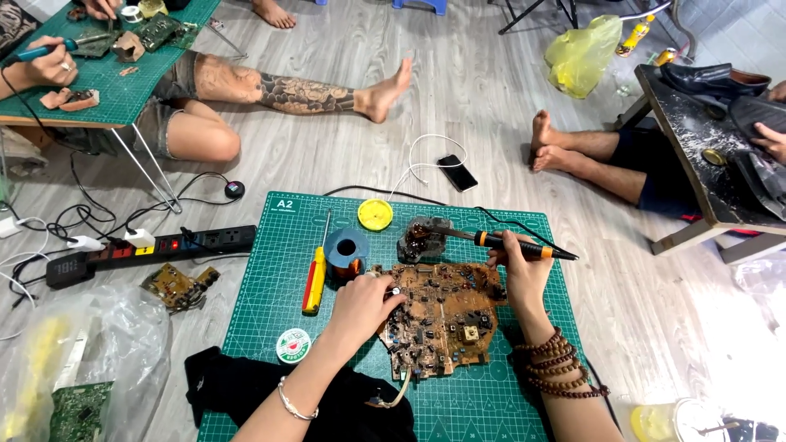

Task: Soldering electronic components onto a motherboard using a soldering iron and solder wire while sitting on the floor.

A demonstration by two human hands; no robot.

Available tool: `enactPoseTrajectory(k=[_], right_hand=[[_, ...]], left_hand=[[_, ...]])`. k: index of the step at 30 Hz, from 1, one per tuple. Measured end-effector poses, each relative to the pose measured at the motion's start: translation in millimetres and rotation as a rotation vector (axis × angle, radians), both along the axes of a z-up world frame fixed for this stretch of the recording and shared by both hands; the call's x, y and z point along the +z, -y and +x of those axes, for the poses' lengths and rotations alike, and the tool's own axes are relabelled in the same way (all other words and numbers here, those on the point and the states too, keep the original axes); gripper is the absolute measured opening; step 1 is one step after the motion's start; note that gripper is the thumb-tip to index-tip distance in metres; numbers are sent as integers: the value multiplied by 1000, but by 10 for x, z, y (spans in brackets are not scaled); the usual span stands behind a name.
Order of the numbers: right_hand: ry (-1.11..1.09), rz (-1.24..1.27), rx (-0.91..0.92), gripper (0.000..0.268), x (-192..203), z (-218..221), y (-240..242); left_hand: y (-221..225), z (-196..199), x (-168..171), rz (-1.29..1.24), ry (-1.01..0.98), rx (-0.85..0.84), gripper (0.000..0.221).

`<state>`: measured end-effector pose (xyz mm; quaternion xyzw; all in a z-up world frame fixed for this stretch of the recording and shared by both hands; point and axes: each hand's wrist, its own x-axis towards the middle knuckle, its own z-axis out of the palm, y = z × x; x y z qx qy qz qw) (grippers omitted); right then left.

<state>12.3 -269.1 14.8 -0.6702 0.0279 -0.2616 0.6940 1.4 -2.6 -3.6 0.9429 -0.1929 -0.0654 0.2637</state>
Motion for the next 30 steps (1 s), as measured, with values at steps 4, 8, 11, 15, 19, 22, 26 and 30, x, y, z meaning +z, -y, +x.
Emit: enactPoseTrajectory(k=[4, 8, 11, 15, 19, 22, 26, 30], right_hand=[[-9, -8, -2, 24, -9, -2, -2], [-7, 3, 5, 24, -28, 9, 6], [-29, 2, -7, 25, 1, 1, -5], [-20, 34, -6, 25, -20, 28, 3], [-21, 50, -9, 24, -55, 41, 32], [-22, 49, -10, 24, -38, 33, 16], [-24, 49, -10, 25, -43, 36, 24], [-5, 63, -11, 26, -98, 72, 66]], left_hand=[[4, 3, -37, -2, -7, -3, 31], [-11, -9, -3, -3, -15, 5, 31], [-11, -2, 20, 15, -35, -5, 32], [-13, 5, 13, -8, -18, -14, 32], [-10, 0, 4, -13, -10, -14, 33], [-9, -5, 7, -13, -1, -13, 32], [-7, -12, 22, -15, 6, -2, 32], [-7, -10, 48, -6, -7, -7, 32]])
